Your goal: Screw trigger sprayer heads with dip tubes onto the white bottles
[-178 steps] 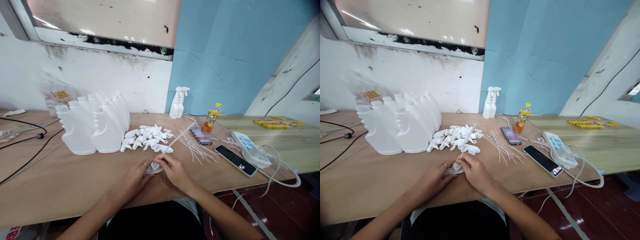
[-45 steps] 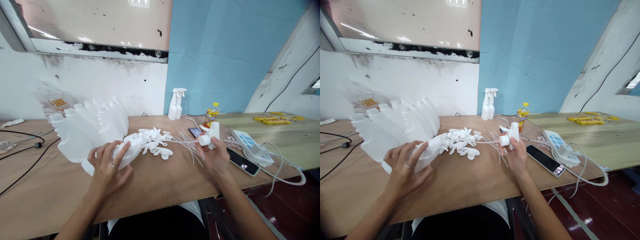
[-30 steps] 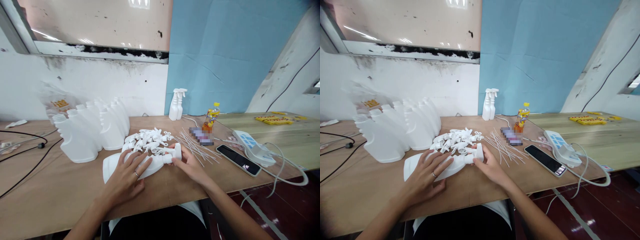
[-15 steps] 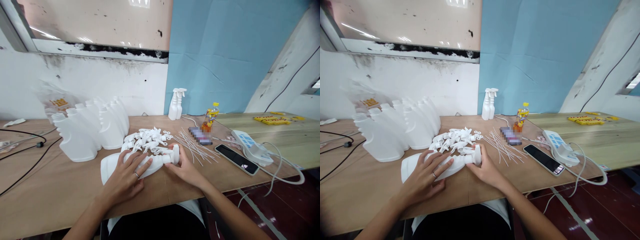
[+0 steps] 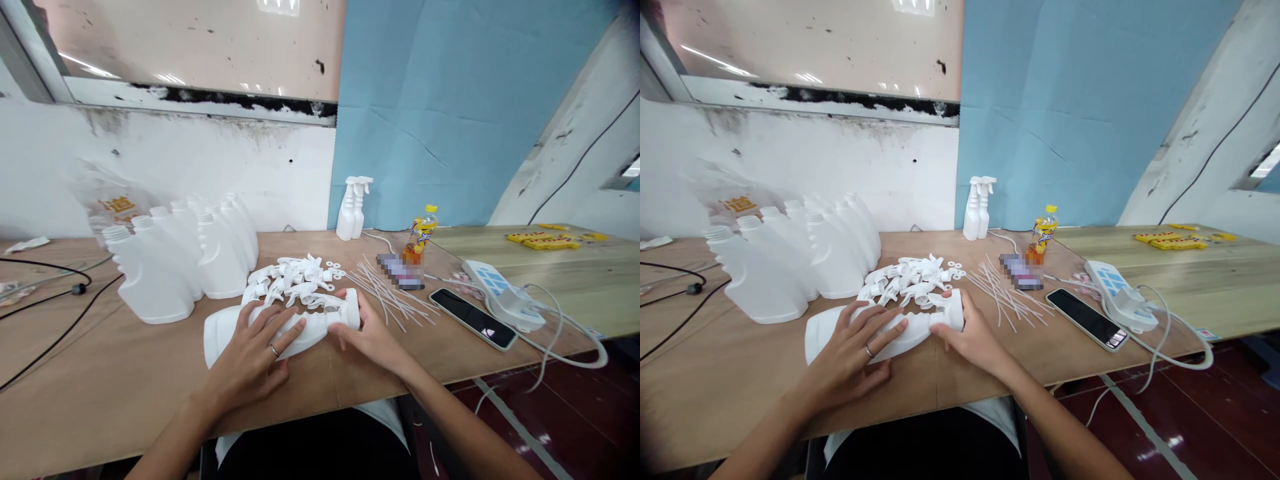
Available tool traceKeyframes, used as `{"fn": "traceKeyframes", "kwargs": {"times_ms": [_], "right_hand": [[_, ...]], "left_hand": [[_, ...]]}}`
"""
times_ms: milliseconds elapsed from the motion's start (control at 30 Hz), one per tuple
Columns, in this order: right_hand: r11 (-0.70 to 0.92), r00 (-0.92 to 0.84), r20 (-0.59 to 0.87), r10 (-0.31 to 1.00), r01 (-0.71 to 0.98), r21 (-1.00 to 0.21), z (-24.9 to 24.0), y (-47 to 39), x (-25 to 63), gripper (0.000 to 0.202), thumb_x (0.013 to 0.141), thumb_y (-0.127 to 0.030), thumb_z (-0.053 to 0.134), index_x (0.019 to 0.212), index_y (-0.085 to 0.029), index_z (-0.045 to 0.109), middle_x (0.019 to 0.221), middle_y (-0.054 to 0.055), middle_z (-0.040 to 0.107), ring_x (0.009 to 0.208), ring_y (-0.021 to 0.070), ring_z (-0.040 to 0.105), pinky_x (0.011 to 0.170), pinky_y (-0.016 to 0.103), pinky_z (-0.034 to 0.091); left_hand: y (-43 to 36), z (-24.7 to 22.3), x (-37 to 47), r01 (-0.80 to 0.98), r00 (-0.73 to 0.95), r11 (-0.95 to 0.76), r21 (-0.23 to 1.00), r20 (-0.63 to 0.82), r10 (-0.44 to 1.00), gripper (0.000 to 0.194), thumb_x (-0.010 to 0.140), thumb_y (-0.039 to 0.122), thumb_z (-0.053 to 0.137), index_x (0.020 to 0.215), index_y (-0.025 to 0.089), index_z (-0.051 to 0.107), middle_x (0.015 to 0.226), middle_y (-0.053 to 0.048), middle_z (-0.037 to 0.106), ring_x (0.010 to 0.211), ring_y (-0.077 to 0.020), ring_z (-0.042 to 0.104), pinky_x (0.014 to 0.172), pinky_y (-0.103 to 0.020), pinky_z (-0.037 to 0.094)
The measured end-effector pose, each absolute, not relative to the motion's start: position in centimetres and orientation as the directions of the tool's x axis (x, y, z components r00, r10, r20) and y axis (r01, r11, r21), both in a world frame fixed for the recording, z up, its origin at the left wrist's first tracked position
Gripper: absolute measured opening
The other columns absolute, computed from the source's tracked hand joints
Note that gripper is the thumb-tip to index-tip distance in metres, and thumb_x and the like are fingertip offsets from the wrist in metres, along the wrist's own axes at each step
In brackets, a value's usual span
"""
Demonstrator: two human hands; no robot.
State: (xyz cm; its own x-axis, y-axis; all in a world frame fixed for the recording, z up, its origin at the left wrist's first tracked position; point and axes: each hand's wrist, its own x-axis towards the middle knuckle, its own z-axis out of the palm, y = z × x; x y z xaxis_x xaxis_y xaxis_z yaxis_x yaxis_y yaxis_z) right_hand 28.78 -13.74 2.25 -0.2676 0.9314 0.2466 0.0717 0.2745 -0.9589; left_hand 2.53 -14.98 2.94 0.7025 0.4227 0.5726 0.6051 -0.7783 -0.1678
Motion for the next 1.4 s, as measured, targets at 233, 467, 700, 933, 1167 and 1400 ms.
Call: {"fn": "traceKeyframes", "kwargs": {"times_ms": [233,467,700,933,1167,1400], "right_hand": [[0.327,-0.252,0.298,0.921,0.081,-0.942,2.7,-13.9,28.8,0.06,0.078,-0.037,0.081,0.125,-0.025,0.046,0.104,0.003,0.067,0.09,0.0207,0.066,0.078,0.032,0.053],[0.31,-0.273,0.288,0.918,0.038,-0.95,2.6,-13.7,28.9,0.055,0.084,-0.043,0.075,0.127,-0.025,0.047,0.091,0.002,0.069,0.076,0.0197,0.066,0.072,0.033,0.053],[0.243,-0.265,0.213,0.941,0.088,-0.966,2.8,-13.4,29.5,0.046,0.071,-0.042,0.086,0.108,-0.019,0.069,0.11,0.007,0.072,0.098,0.0259,0.066,0.087,0.038,0.052],[0.256,-0.21,0.225,0.952,0.134,-0.957,3.2,-14.0,28.8,0.032,0.071,-0.042,0.082,0.091,-0.019,0.071,0.083,0.003,0.072,0.073,0.0209,0.064,0.065,0.031,0.051],[0.193,-0.214,0.152,0.965,0.183,-0.964,3.0,-13.6,28.6,0.041,0.072,-0.045,0.079,0.099,-0.016,0.069,0.08,0.004,0.069,0.075,0.021,0.063,0.063,0.029,0.049],[0.211,-0.272,0.155,0.95,0.193,-0.958,2.6,-13.7,28.1,0.048,0.07,-0.045,0.08,0.107,-0.016,0.068,0.093,0.005,0.071,0.083,0.0223,0.065,0.069,0.03,0.051]], "left_hand": [[-14.9,2.8,2.5,0.602,0.702,-0.781,-0.163,0.574,0.422,0.075,0.081,0.014,0.061,0.151,0.023,0.038,0.144,-0.013,0.054,0.127,-0.0344,0.048,0.111,-0.065,0.026],[-14.9,2.8,2.5,0.603,0.696,-0.785,-0.143,0.575,0.43,0.069,0.082,0.015,0.06,0.148,0.022,0.042,0.148,-0.012,0.051,0.127,-0.0334,0.048,0.112,-0.064,0.024],[-15.0,3.0,2.4,0.6,0.687,-0.791,-0.121,0.584,0.433,0.069,0.083,0.016,0.061,0.148,0.022,0.041,0.145,-0.013,0.053,0.129,-0.0332,0.047,0.113,-0.063,0.023],[-15.0,3.2,1.8,0.549,0.736,-0.827,-0.125,0.541,0.407,0.069,0.085,0.012,0.059,0.15,0.022,0.036,0.147,-0.014,0.049,0.131,-0.0322,0.043,0.112,-0.063,0.025],[-15.4,3.7,2.4,0.606,0.704,-0.79,-0.092,0.525,0.478,0.065,0.082,0.013,0.06,0.144,0.023,0.042,0.142,-0.013,0.052,0.129,-0.0312,0.045,0.111,-0.061,0.025],[-16.4,4.6,5.3,0.738,0.628,-0.665,-0.11,0.471,0.619,0.091,0.087,0.042,0.067,0.158,0.019,0.015,0.124,-0.012,0.063,0.114,-0.0311,0.056,0.109,-0.057,0.029]]}}
